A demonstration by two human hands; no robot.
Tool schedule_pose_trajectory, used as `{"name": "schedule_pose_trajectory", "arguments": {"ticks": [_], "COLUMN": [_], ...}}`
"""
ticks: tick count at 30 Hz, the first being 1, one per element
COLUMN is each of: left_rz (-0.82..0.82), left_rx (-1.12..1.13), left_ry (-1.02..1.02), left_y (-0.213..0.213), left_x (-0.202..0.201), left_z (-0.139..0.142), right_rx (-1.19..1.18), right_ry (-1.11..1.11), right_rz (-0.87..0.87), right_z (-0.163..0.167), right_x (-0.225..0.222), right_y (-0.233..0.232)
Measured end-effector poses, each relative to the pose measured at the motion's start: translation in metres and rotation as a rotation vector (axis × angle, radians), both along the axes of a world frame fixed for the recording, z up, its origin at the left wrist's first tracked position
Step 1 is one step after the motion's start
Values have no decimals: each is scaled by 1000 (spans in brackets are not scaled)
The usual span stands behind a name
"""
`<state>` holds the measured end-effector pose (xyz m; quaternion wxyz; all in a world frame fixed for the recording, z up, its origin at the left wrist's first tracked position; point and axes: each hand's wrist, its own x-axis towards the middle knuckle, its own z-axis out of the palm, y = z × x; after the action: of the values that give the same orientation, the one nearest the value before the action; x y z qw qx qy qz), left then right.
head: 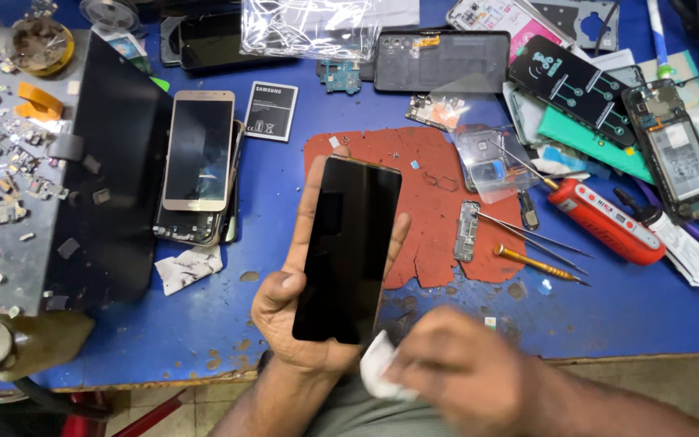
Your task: The person uses tweezers to remove a metal bracket from a disassembled smartphone, then wipes the screen with a cloth. The person places the phone on the table and turns it on, showing the home screen.
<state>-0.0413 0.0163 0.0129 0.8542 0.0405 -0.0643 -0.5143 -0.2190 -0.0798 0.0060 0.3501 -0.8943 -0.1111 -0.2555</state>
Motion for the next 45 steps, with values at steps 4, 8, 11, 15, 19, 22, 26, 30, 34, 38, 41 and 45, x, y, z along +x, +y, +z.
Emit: {"name": "schedule_pose_trajectory", "arguments": {"ticks": [4,8,11,15,19,22,26,30,34,38,41,45], "left_rz": [4,-65,-160,-201,-204,-225,-144,-120,-135,-160,-178,-222], "left_rx": [-13,13,38,61,94,91,70,33,6,-18,-30,19], "left_ry": [7,-36,-82,-91,-131,-116,-143,-131,-38,11,46,63], "left_y": [3,3,3,5,7,8,9,10,10,9,7,6], "left_x": [1,-4,-15,-29,-29,-29,-24,-12,-6,-6,-8,-10], "left_z": [-1,-6,-8,-9,-10,-11,-11,-8,-5,-4,-6,-11], "right_rx": [-43,-88,-262,-404,-458,-470,-517,-574,-546,-576,-620,-581], "right_ry": [46,-6,-75,-62,-100,-86,-49,20,108,177,342,204], "right_rz": [-449,-593,-450,-372,-444,-486,-515,-579,-704,-774,-790,-766], "right_z": [12,23,27,35,42,42,33,25,25,28,36,48], "right_x": [-3,0,8,25,42,42,34,19,3,-6,-11,-18], "right_y": [-28,-32,-24,-25,-29,-33,-36,-44,-57,-70,-79,-86]}}
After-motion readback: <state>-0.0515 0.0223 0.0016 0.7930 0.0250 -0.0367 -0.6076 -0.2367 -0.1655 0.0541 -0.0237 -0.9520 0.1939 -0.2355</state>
